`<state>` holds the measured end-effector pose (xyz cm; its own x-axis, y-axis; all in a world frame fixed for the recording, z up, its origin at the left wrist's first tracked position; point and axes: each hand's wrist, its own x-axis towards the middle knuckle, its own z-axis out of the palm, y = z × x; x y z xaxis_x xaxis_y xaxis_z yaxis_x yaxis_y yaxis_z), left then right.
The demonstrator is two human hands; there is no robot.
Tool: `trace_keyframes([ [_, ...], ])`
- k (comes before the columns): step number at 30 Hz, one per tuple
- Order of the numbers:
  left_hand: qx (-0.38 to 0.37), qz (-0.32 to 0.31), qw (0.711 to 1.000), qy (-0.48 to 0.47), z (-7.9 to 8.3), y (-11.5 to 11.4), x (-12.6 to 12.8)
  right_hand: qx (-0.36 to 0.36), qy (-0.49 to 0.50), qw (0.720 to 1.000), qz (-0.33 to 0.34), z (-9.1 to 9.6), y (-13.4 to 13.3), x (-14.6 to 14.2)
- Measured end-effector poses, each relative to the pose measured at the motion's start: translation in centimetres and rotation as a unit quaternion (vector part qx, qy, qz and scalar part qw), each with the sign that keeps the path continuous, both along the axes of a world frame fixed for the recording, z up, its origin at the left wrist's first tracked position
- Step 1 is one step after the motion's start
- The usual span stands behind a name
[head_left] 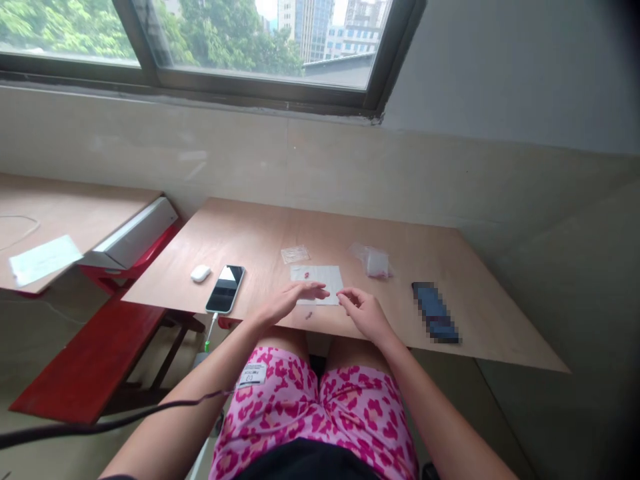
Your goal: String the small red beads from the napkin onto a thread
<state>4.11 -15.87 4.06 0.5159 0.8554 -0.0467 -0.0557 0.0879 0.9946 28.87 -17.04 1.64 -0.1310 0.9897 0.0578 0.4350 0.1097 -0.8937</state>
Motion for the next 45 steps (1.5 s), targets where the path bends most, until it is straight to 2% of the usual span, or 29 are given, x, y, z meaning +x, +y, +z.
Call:
trace_keyframes([
  [5,0.051,-0.087,0.987,0.125,0.6,-1.7,1.6,-0.028,0.059,0.997,0.039,0.8,-3.2,1.0],
  [9,0.101,-0.117,0.967,0.202,0.6,-2.9,2.8,-0.037,0.091,0.992,0.084,1.1,-4.2,0.8],
  [12,0.139,-0.092,0.957,0.236,0.3,-3.6,3.5,-0.012,0.079,0.991,0.109,0.9,-4.2,1.0],
  [17,0.188,-0.061,0.951,0.236,-0.7,-3.8,3.9,-0.002,0.057,0.991,0.122,0.5,-4.2,1.5],
  [24,0.272,-0.072,0.925,0.256,-1.9,-3.2,3.6,0.069,0.005,0.992,0.109,-0.2,-4.1,1.4],
  [30,0.349,-0.017,0.901,0.256,-2.8,-3.0,3.7,0.106,-0.037,0.989,0.096,-0.1,-4.4,1.1],
  [36,0.359,0.012,0.902,0.241,-2.7,-3.2,3.9,0.129,-0.074,0.984,0.096,-0.4,-4.7,0.8],
  [40,0.324,0.008,0.916,0.235,-2.3,-3.2,3.8,0.133,-0.092,0.982,0.094,-0.4,-4.6,1.0],
  [45,0.291,0.016,0.928,0.233,-1.6,-3.1,3.7,0.133,-0.067,0.984,0.095,0.1,-4.6,1.3],
])
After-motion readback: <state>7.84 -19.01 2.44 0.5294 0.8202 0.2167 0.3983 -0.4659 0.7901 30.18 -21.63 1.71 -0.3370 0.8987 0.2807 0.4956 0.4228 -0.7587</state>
